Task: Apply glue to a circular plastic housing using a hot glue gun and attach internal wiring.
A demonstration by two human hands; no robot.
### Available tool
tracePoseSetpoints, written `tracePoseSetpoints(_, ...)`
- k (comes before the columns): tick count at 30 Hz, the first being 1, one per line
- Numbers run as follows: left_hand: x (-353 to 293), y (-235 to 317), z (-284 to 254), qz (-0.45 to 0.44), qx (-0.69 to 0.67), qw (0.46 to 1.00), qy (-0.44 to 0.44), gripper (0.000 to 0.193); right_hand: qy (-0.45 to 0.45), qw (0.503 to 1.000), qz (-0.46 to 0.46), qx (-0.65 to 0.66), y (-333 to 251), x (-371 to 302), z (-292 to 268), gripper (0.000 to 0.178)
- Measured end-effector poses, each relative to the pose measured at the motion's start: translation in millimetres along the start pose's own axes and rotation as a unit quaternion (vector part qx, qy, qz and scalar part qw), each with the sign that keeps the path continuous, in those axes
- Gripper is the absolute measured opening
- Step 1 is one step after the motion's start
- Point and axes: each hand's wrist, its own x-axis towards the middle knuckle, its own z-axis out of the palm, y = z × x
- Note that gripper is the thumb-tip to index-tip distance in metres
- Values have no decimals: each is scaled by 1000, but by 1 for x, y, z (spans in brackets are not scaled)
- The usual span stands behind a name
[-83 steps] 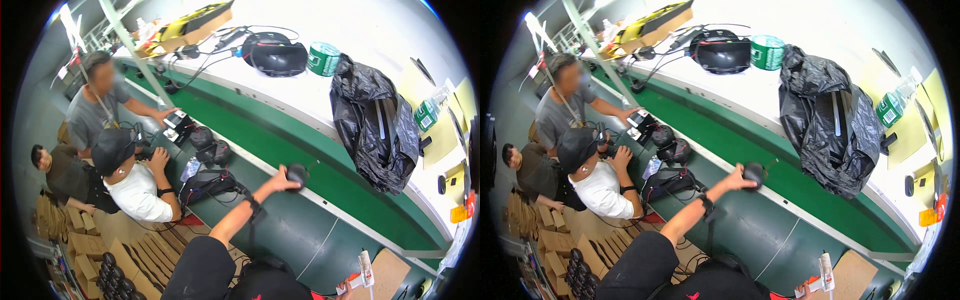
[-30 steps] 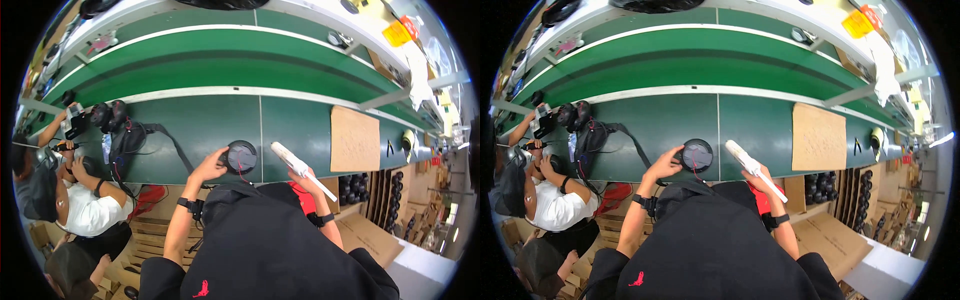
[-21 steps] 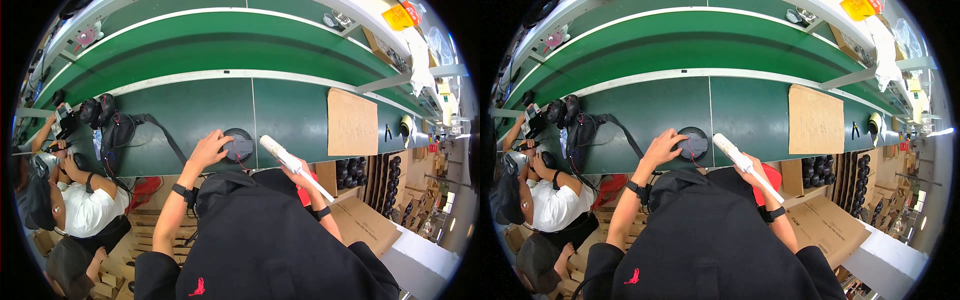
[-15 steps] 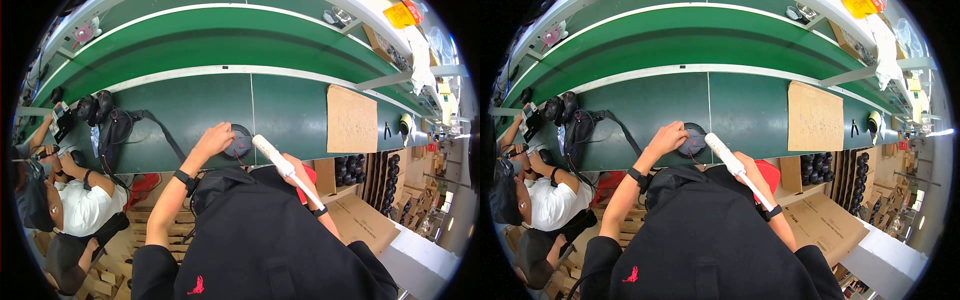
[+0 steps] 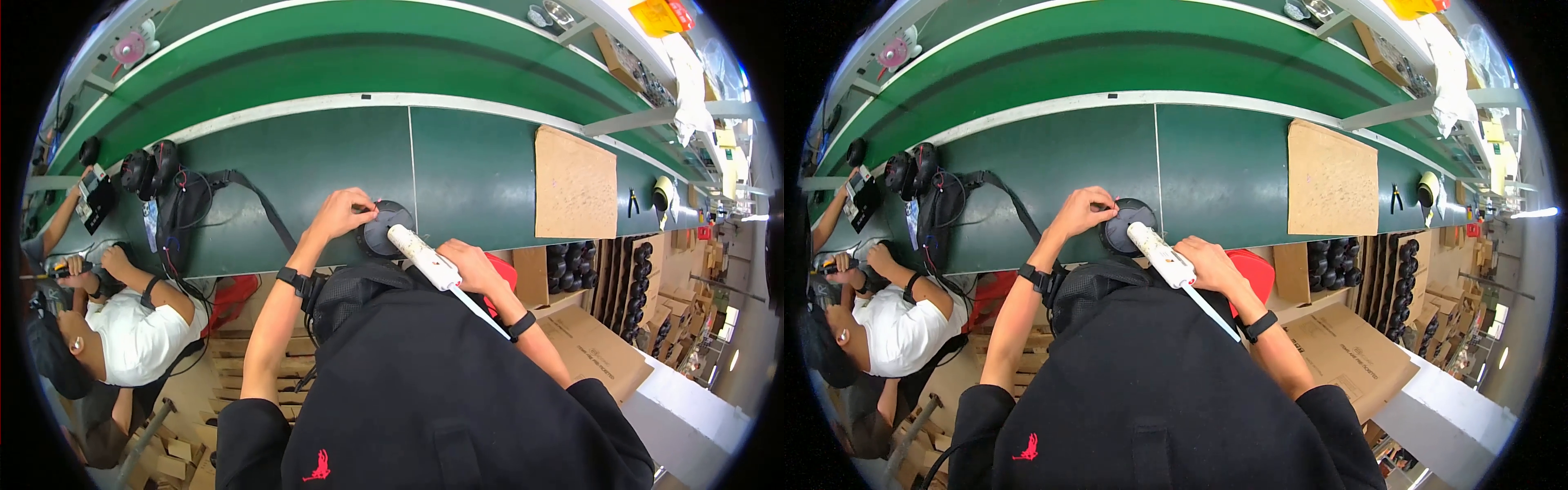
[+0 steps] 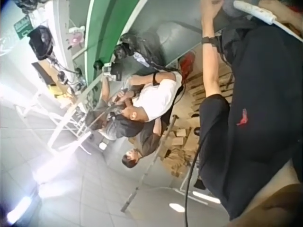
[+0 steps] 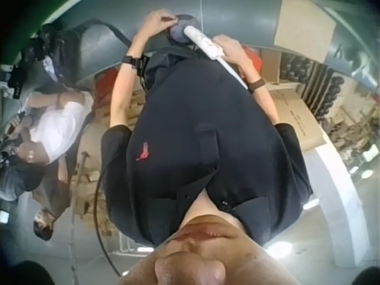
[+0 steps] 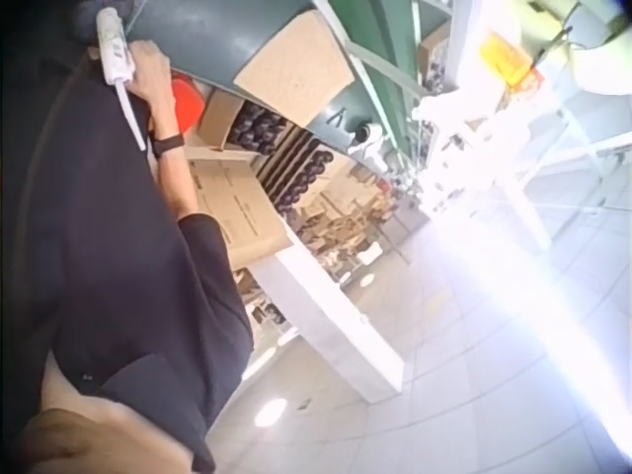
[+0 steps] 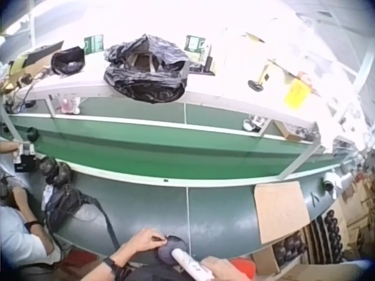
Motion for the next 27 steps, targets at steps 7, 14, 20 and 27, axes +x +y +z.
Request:
tracePoseSetpoints(7,6,-6,2,0,-28,999,26,17,2,997,26,-70,-17,11,17,26)
tracePoseSetpoints(14,8,0,1,-56,4,998,29,22,-19,996,10,-84,-19,17,18,24)
tracePoseSetpoints(20,9,-3,1,-51,3,998,28,23,-4,995,12,-98,-20,21,24,23)
tracePoseSetpoints(27,9,-4,2,-43,5,999,29,23,10,996,9,-91,-19,22,29,23)
